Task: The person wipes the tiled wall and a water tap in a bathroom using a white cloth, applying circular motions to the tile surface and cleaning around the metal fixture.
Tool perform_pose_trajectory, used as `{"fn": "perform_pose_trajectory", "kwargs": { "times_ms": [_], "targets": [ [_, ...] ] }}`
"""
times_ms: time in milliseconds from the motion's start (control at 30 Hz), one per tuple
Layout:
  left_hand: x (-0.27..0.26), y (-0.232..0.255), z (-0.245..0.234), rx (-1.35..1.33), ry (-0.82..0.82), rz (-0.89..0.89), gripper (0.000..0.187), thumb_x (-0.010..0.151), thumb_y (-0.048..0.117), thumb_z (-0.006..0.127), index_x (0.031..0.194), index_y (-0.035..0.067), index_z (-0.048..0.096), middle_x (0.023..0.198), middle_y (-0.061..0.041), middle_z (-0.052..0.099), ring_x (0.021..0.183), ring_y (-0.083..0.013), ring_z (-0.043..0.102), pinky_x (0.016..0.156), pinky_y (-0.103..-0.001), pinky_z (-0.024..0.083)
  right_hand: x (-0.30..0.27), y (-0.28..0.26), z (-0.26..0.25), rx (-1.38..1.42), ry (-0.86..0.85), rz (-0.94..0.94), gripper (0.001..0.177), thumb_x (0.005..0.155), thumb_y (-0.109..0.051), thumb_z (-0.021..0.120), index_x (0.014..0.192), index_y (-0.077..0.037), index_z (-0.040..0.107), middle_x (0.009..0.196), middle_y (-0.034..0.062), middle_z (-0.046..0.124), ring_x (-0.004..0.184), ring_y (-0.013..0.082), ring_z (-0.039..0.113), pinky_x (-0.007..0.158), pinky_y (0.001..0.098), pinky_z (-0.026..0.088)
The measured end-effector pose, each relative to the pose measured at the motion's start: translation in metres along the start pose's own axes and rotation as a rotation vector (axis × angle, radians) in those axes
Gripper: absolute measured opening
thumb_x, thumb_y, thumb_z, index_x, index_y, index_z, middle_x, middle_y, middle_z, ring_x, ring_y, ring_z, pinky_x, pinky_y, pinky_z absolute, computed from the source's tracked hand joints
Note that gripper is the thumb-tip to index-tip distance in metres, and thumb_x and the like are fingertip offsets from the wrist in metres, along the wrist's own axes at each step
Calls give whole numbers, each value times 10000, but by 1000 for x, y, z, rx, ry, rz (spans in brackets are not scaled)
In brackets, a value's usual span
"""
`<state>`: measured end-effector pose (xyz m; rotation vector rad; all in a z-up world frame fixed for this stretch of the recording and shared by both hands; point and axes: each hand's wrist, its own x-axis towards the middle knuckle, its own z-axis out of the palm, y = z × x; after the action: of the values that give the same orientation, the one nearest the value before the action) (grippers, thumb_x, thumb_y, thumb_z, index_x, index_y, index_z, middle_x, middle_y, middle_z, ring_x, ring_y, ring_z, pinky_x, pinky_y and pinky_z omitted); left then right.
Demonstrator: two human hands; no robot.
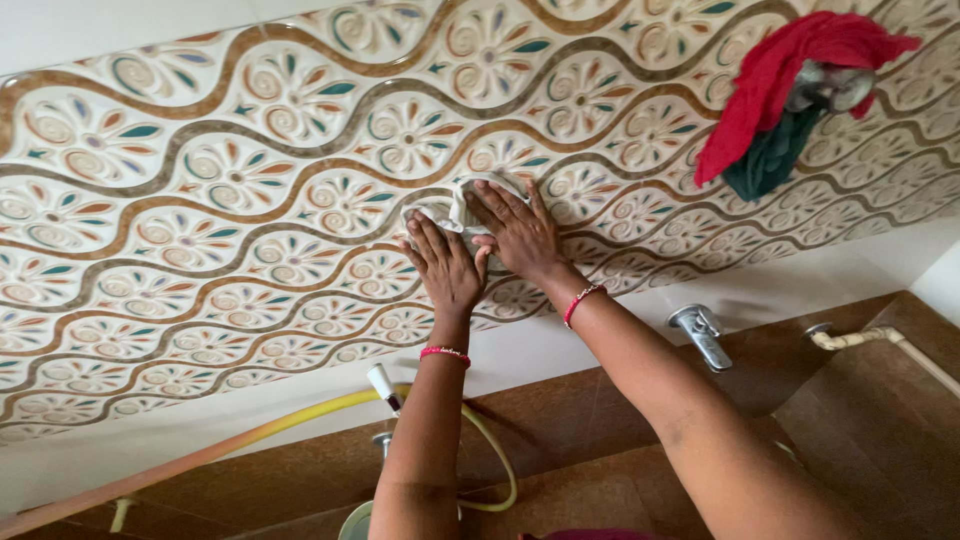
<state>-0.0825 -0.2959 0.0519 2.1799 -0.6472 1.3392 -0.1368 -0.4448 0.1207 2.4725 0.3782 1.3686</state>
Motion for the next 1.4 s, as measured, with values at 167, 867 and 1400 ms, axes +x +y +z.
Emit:
{"fn": "perform_pose_trajectory", "kwargs": {
  "times_ms": [167, 867, 1400],
  "targets": [
    [17, 73, 31, -2, -4, 128, 720, 1084, 574, 380, 1432, -41, 519, 1675, -281, 210, 1586, -410, 125, 1265, -616, 16, -49, 72, -10, 32, -84, 171, 762, 1009, -555, 537, 1650, -211, 307, 1718, 51, 227, 1569, 231, 253, 1252, 626, 116],
    [180, 220, -5, 200, 6, 383, 634, 1147, 379, 348, 1689, 65, 257, 1749, -118, 181, 1620, -247, 152, 1300, -517, 45, -6, 197, -97, 262, 393, 434, 636, 1156, -424, 339, 1675, -83, 200, 1742, 253, 129, 1651, 428, 94, 1368, 564, 96],
    [285, 262, -28, 54, 159, 396, 555, 1153, 261, 374, 1658, 40, 304, 1704, -185, 251, 1589, -305, 214, 1269, -562, 84, 95, 271, -105, 38, 646, 636, 762, 1164, -564, 372, 1665, -103, 30, 1723, 199, -17, 1627, 362, -26, 1329, 551, -19]
  ]
}}
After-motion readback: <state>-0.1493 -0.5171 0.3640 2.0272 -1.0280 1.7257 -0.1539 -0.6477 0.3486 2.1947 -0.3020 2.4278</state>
